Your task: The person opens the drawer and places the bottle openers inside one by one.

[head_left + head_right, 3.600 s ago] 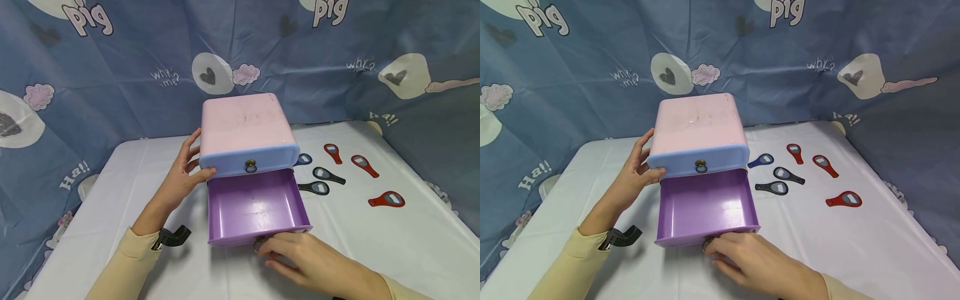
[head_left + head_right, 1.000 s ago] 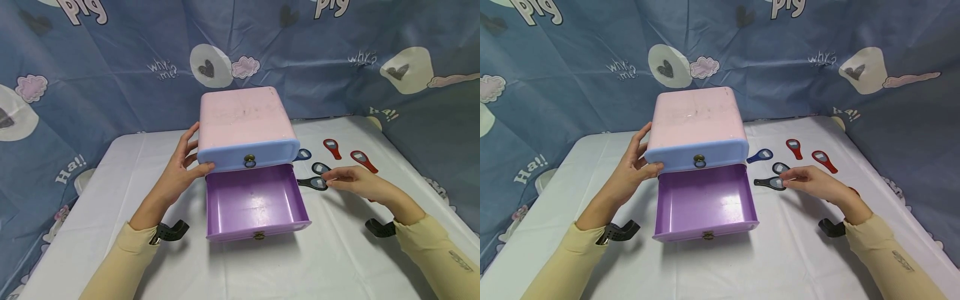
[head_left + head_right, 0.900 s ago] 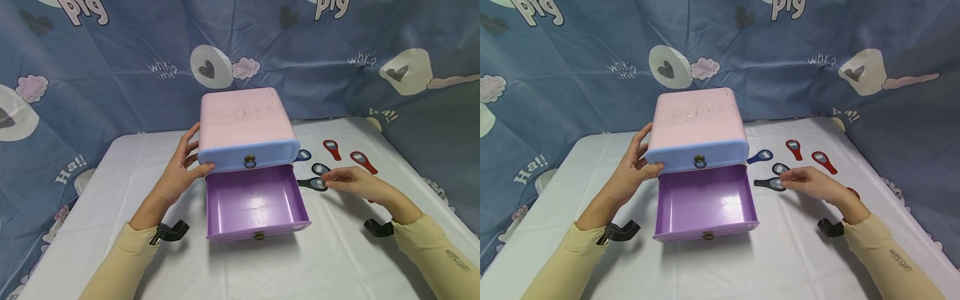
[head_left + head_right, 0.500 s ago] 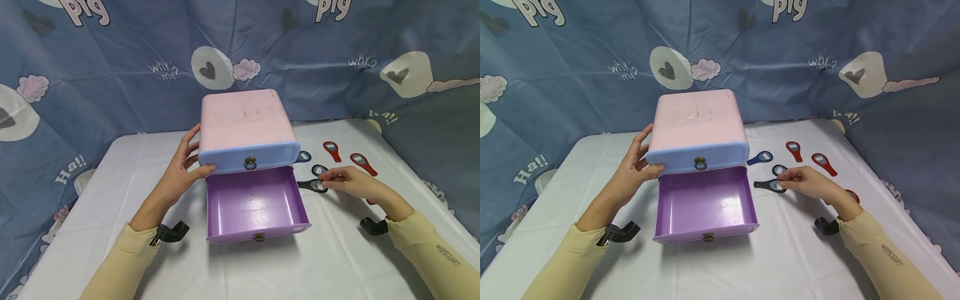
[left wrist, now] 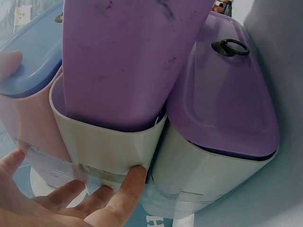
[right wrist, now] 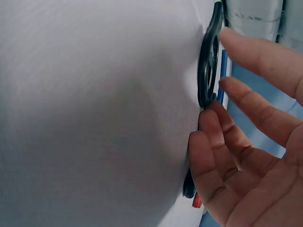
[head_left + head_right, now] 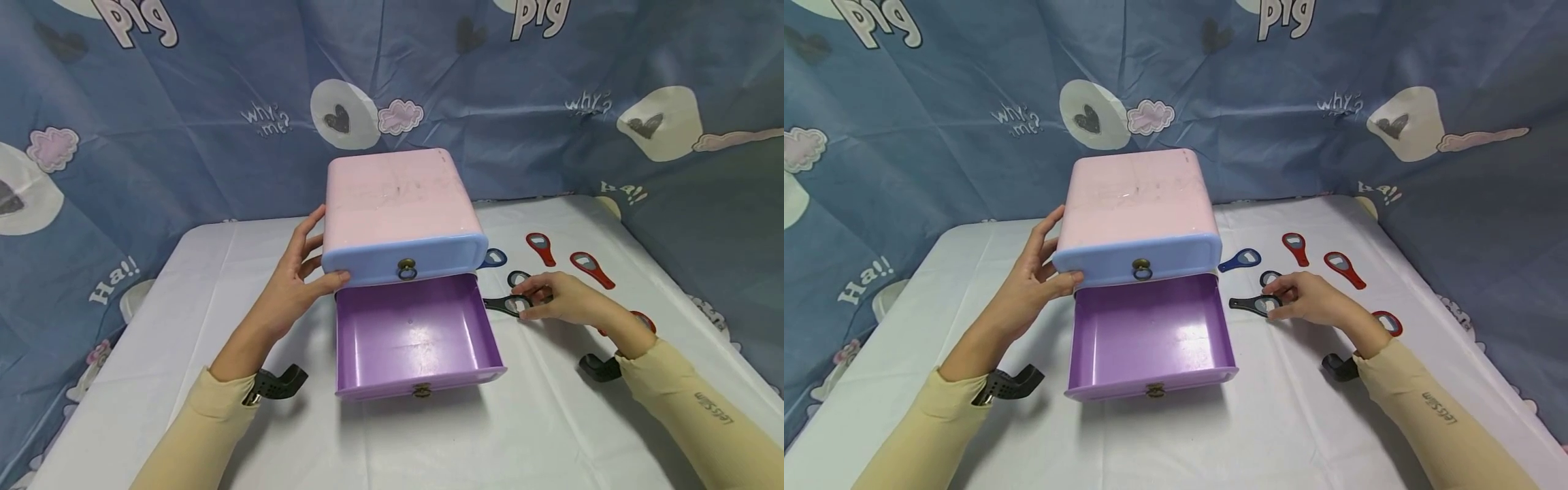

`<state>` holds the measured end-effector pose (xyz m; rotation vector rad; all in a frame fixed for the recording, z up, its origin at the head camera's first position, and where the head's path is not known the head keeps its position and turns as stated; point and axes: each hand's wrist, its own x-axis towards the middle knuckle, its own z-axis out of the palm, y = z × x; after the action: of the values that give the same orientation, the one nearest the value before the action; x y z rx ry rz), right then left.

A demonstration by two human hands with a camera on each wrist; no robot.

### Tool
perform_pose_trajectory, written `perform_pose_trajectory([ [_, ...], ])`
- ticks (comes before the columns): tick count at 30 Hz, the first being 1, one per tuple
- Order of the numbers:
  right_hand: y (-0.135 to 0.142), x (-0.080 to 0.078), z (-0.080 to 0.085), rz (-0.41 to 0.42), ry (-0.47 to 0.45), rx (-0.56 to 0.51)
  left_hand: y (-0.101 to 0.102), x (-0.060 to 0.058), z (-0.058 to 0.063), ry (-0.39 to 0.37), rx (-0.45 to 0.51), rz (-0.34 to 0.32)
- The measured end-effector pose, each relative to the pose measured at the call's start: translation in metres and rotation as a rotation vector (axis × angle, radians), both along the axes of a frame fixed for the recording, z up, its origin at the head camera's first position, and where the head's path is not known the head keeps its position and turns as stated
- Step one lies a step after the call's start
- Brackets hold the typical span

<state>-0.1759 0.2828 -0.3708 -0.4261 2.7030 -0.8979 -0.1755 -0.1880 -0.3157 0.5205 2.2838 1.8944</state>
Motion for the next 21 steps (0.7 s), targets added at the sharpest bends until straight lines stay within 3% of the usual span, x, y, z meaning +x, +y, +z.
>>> perform_pose_trajectory([
  [10,-0.012,0.004,0.003,0.024,0.142,0.116,0.000,0.000,0.000,-0.001,-0.002,-0.003],
  [21,-0.007,0.000,0.007,0.070,0.018,0.080,-0.001,0.000,0.001,0.007,-0.011,-0.001],
])
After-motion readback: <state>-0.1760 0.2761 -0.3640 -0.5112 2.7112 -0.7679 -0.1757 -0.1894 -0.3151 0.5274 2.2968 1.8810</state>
